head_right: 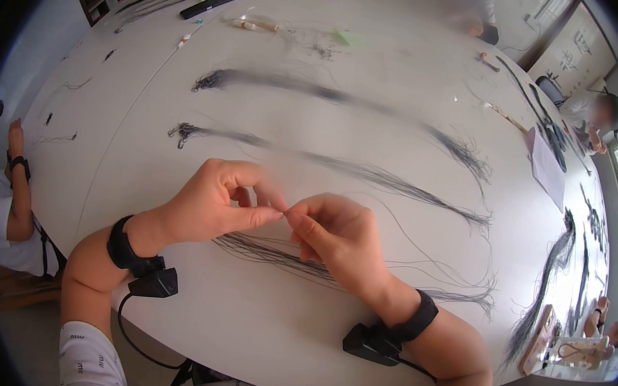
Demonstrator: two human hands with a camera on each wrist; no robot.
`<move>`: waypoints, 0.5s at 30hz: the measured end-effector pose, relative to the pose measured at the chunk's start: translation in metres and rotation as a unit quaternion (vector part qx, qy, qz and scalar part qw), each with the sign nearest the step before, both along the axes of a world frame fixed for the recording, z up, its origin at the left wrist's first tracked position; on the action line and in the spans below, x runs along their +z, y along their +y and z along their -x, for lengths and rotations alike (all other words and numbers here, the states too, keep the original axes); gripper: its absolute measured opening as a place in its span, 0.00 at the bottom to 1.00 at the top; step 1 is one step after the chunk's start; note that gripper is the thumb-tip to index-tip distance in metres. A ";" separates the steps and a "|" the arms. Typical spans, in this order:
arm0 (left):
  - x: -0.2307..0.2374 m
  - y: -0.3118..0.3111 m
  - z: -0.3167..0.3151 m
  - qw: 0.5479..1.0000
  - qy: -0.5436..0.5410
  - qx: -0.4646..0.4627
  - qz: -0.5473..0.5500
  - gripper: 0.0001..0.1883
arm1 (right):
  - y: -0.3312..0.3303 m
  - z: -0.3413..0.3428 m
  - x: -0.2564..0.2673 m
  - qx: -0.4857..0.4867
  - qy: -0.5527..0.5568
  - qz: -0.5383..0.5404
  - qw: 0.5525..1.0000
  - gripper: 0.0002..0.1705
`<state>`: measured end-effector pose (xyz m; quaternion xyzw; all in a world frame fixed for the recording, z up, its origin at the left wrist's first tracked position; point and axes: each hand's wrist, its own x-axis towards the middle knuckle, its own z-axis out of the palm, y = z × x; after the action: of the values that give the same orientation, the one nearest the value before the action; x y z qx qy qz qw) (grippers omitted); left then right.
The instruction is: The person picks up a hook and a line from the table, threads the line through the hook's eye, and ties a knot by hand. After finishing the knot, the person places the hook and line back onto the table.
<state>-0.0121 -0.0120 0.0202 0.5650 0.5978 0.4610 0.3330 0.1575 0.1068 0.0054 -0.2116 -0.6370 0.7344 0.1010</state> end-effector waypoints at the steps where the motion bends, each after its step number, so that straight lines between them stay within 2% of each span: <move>1: 0.000 0.000 0.000 1.000 0.000 0.000 0.000 0.04 | 0.000 0.000 0.000 0.000 0.000 0.000 1.000 0.11; 9: 0.000 0.001 0.003 0.998 -0.055 0.037 0.006 0.03 | 0.002 0.000 -0.003 0.001 -0.001 0.020 1.000 0.09; 15: 0.000 0.001 0.004 0.997 -0.067 0.030 0.012 0.02 | 0.001 0.001 -0.001 0.003 0.034 0.036 0.999 0.09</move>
<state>-0.0166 -0.0109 0.0199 0.5102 0.5962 0.5011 0.3649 0.1562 0.1074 0.0043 -0.1876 -0.6067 0.7643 0.1127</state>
